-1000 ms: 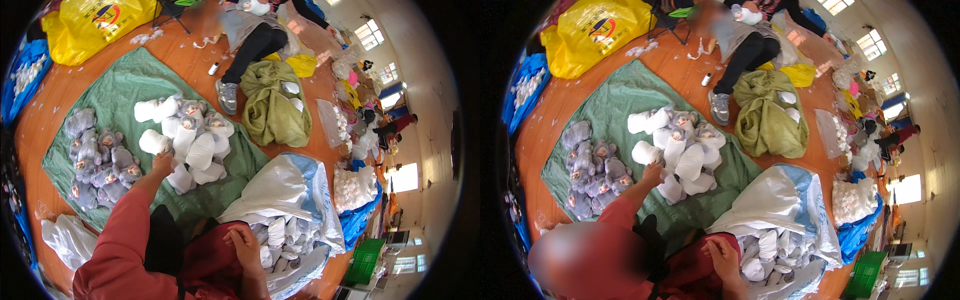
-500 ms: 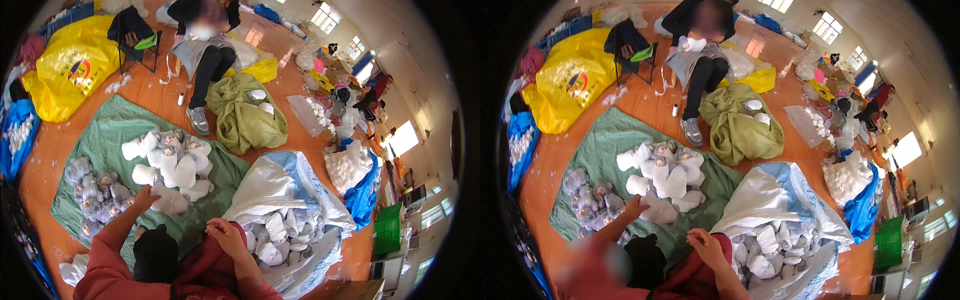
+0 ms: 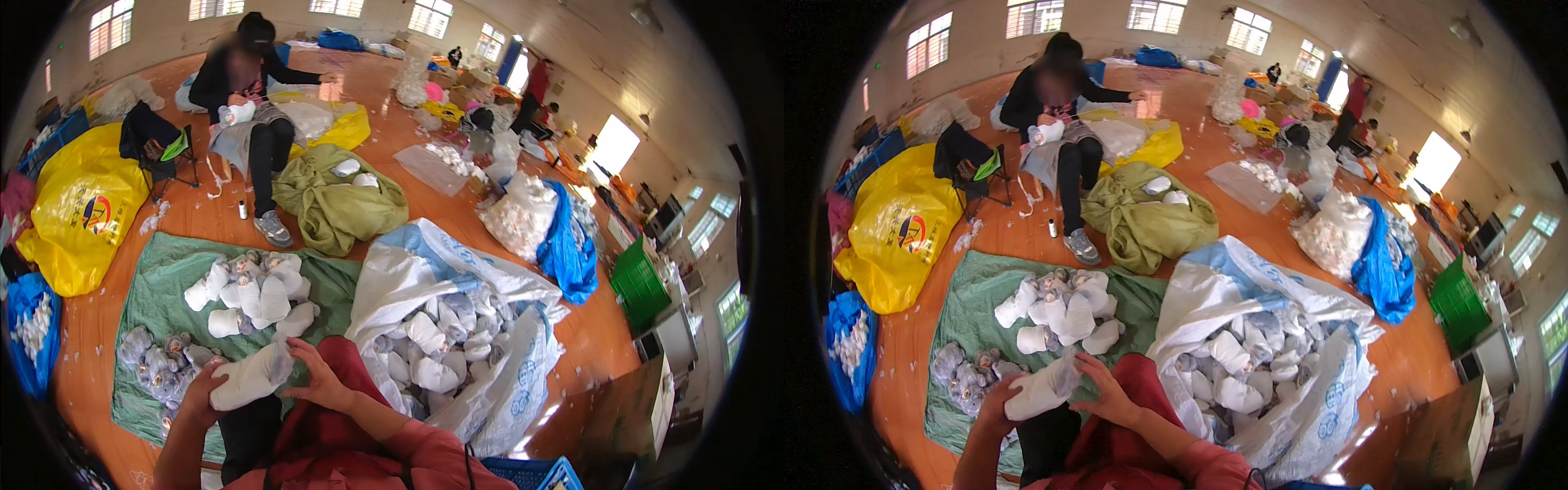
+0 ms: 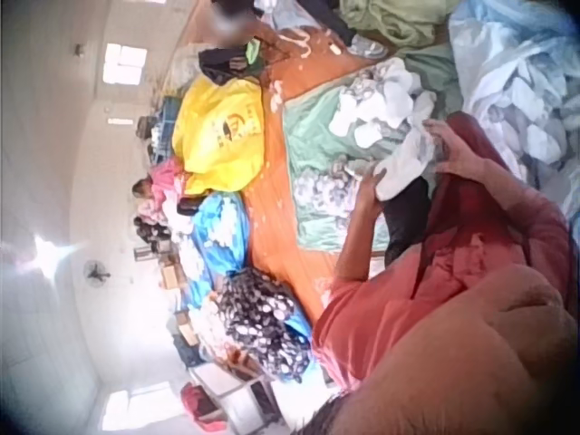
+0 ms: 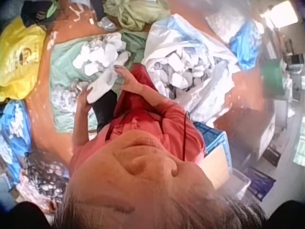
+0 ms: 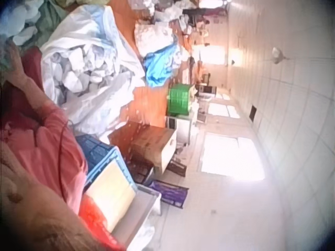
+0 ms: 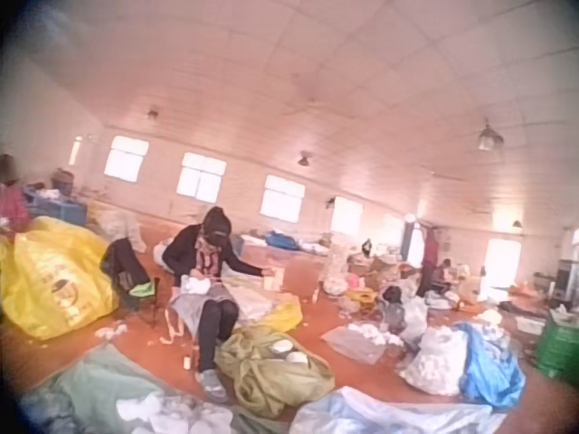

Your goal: The person sits on the floor and repeatedly stuffs white filling into small grey plush toy shells by hand, then places the finished stuffed toys onto a green mat. The person handles the filling and plush shells one at a time.

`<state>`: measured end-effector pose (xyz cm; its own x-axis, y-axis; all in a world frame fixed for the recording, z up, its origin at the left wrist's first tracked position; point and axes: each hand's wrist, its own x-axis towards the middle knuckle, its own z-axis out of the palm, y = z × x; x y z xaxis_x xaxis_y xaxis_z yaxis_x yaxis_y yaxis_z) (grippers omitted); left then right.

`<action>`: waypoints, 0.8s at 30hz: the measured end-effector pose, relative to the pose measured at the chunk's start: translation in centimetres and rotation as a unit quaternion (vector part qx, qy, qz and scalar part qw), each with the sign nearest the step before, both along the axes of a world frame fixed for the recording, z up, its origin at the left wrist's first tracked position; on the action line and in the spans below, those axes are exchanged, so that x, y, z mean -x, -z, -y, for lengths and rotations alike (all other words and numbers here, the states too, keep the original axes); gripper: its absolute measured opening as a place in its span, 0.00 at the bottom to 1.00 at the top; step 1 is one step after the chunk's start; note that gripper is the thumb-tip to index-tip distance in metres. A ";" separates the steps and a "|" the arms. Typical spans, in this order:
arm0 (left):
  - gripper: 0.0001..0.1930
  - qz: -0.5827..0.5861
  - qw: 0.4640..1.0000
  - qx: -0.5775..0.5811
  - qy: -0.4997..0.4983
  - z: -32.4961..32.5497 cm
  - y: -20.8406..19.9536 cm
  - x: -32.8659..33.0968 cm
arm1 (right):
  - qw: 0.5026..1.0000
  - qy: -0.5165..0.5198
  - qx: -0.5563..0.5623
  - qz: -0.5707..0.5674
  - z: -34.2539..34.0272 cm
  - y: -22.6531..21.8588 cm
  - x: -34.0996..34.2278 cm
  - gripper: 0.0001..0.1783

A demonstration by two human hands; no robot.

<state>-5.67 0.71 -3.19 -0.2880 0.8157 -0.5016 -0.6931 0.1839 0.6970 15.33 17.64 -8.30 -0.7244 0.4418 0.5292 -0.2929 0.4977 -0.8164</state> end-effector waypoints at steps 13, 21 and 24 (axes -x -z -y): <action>0.30 -0.225 0.937 -0.003 0.265 7.3 2.8 -6.0 | 0.898 -0.204 0.387 0.039 4.7 -0.8 -4.9 0.39; 0.28 -0.363 0.923 -0.121 -0.026 4.6 -1.2 -10.0 | 0.900 -0.117 0.415 0.063 6.0 -1.4 -5.0 0.30; 0.32 -0.751 0.620 -0.197 0.108 2.9 -3.9 -9.3 | 0.908 -0.081 0.389 0.135 5.8 -1.0 -4.9 0.31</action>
<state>3.64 -2.20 0.69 -0.0517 0.8907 0.4517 0.8049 -0.2305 0.5468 20.21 11.82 -7.33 -0.8703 0.4816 -0.1037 -0.0483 -0.2929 -0.9549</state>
